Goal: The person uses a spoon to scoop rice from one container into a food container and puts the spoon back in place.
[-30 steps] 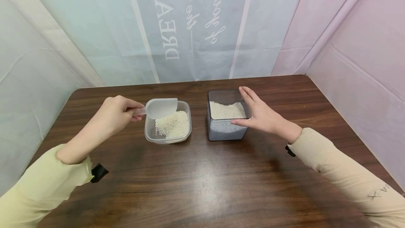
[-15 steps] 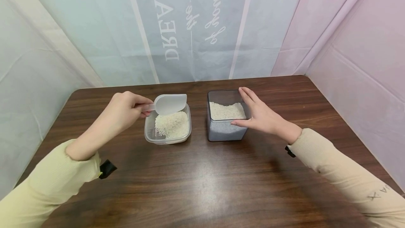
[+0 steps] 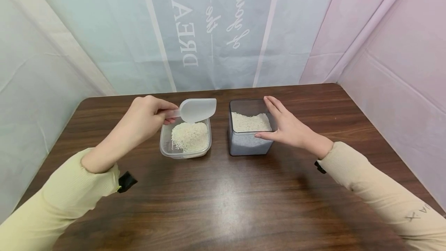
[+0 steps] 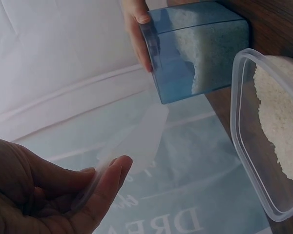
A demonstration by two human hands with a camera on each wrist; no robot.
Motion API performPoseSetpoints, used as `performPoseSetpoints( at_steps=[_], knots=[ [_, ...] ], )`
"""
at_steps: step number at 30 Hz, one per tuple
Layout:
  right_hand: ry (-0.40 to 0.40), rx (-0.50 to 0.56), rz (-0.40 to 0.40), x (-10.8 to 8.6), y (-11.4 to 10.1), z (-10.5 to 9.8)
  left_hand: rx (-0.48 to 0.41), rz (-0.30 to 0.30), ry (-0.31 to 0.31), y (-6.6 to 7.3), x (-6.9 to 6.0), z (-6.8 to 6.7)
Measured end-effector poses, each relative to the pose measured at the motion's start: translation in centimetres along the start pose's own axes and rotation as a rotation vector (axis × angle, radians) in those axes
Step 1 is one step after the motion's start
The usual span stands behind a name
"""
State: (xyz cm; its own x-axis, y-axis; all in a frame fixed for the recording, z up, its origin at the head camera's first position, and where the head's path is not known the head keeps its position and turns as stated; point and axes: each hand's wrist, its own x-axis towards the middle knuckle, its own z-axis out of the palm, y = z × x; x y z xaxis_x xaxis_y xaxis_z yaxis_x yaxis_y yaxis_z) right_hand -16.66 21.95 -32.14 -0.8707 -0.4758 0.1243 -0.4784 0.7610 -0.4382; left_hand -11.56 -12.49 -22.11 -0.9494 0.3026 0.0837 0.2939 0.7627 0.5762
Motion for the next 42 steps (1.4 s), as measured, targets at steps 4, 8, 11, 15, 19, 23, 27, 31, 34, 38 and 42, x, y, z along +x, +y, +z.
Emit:
performPoseSetpoints(
  at_steps=[4,8,11,15,19,23,27,31,34,38,42],
  knots=[
    [0.001,0.002,-0.002,0.0,0.0,0.0,-0.011,0.003,0.003,0.4,0.1,0.0],
    [0.004,0.002,-0.008,0.0,-0.1,-0.1,-0.019,0.004,0.004,0.8,0.3,0.0],
    [0.005,0.002,-0.011,0.0,-0.1,-0.1,-0.025,0.008,-0.001,1.2,0.5,0.0],
    [0.006,0.001,-0.012,0.0,-0.1,-0.1,-0.040,0.018,-0.003,1.7,0.7,0.1],
    [0.006,0.003,-0.011,0.0,-0.2,-0.1,-0.054,0.027,-0.011,2.2,1.0,0.2],
    [0.010,0.003,-0.014,0.0,-0.1,-0.2,-0.062,0.023,-0.020,2.5,1.4,0.5],
    [0.009,-0.001,-0.013,0.0,-0.1,-0.2,-0.070,0.018,-0.023,2.7,1.9,0.7],
    [0.010,-0.007,-0.014,0.0,-0.1,-0.2,-0.067,0.021,-0.031,2.9,2.3,1.0],
    [0.013,-0.008,-0.015,0.0,-0.1,-0.1,-0.072,0.021,-0.039,3.3,2.6,1.1],
    [0.012,-0.009,-0.012,0.0,-0.1,-0.1,-0.086,0.024,-0.055,3.6,2.9,1.4],
    [0.013,-0.008,-0.015,0.0,-0.1,-0.1,-0.083,0.031,-0.068,3.8,3.2,1.8]
  ],
)
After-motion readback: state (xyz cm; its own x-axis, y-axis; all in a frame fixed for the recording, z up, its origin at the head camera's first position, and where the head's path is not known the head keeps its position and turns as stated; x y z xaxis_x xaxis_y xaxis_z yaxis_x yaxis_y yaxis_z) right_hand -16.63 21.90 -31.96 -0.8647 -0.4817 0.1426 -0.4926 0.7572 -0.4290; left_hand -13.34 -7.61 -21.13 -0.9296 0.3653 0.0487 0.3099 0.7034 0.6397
